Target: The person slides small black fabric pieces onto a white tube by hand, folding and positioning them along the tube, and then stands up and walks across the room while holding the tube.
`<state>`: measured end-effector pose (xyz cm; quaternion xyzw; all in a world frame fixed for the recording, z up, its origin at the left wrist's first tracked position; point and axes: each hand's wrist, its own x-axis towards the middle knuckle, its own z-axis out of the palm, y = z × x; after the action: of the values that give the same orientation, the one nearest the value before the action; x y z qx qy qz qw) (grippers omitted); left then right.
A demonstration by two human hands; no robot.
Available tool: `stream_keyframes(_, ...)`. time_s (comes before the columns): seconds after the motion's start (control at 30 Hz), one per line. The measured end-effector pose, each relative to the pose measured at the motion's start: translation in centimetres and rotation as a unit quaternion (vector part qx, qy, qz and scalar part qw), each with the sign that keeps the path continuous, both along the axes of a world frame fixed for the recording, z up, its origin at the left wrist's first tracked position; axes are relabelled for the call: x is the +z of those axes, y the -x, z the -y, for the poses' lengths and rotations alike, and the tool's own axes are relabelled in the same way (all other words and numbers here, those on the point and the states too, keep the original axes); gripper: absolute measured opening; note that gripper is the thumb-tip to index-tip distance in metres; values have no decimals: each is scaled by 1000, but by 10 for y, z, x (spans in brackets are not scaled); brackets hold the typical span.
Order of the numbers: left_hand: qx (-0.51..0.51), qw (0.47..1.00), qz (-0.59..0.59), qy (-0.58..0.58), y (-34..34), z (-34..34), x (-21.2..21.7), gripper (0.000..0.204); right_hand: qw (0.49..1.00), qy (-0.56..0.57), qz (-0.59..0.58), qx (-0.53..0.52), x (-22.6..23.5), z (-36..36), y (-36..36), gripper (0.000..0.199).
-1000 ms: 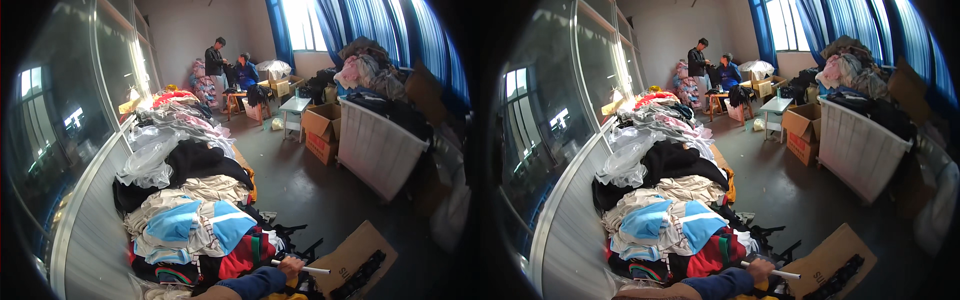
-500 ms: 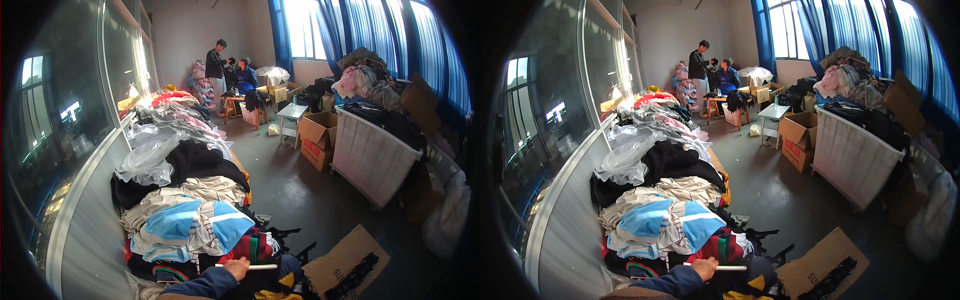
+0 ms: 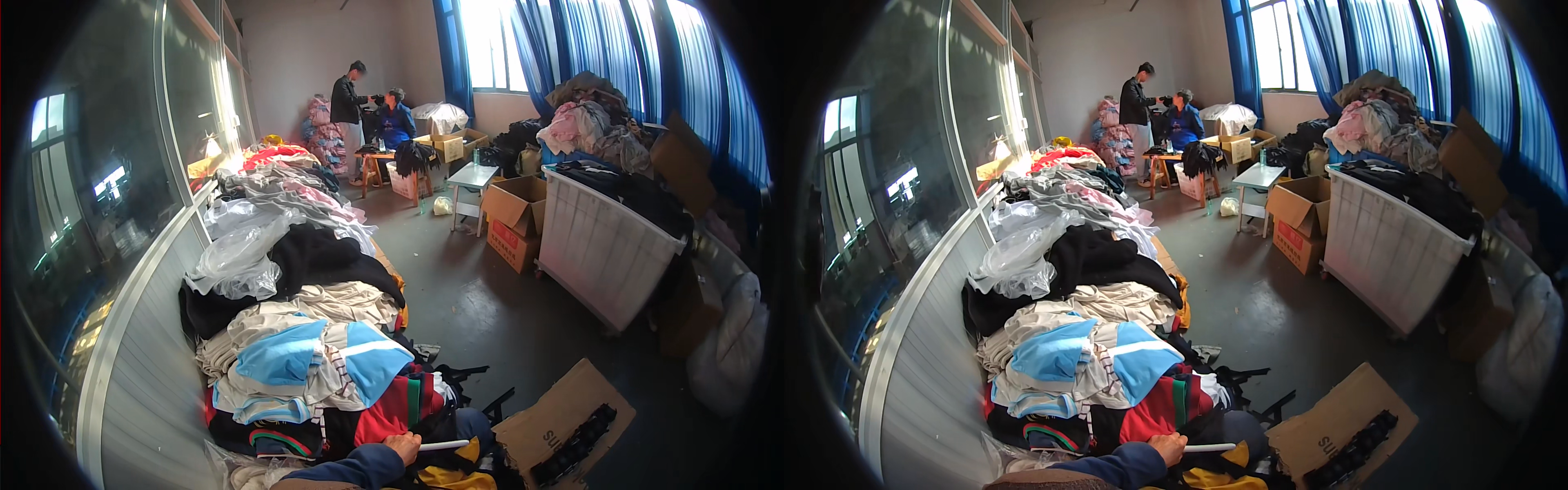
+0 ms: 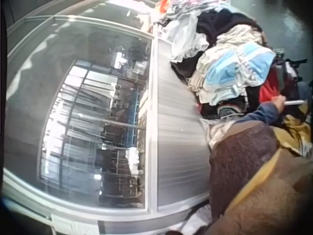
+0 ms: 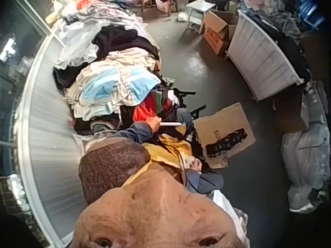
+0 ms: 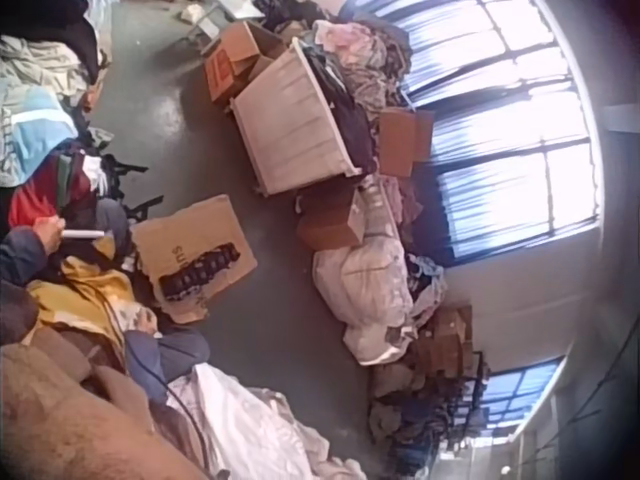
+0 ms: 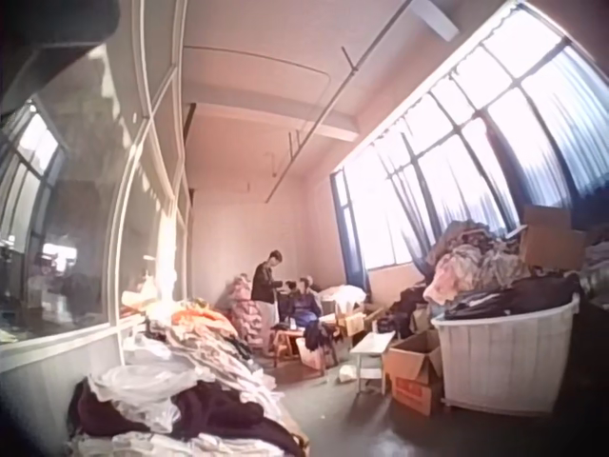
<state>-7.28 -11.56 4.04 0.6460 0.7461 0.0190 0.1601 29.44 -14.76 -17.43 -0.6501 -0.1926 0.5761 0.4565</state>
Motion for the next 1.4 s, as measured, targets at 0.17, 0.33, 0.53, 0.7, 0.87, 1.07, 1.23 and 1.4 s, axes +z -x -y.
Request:
stream_keyframes(0.17, 10, 996, 25, -89, 2, 3, 9, 11, 1000, 3, 7, 19, -6, -4, 0, 35)
stream_keyframes(0.33, 10, 987, 84, -134, 11, 4, 4, 15, 1000, 22, -6, 16, -6, 1, -3, 39)
stream_keyframes(0.53, 166, 851, 496, -51, 5, 0, 63, 26, 995, 65, -70, -41, 84, -17, 25, 37)
stream_keyframes(0.7, 84, 813, 572, -65, -38, 6, 88, 16, 966, -158, 5, 205, 208, -33, 89, 17)
stream_keyframes(0.87, -102, 748, 656, -15, -79, 15, 59, 26, 923, -223, -66, 305, 293, -24, 131, 17)
stream_keyframes(1.07, -361, 857, 327, -167, -99, 28, 101, 44, 931, -171, -169, 273, 250, -16, 102, 34)
stream_keyframes(1.23, -164, 896, 413, 7, -98, 27, 70, 38, 926, -157, -217, 265, 248, -8, 80, 47)
stream_keyframes(1.4, -140, 823, 550, -34, -97, 30, 80, 32, 956, -149, -181, 179, 241, 2, 107, 7)
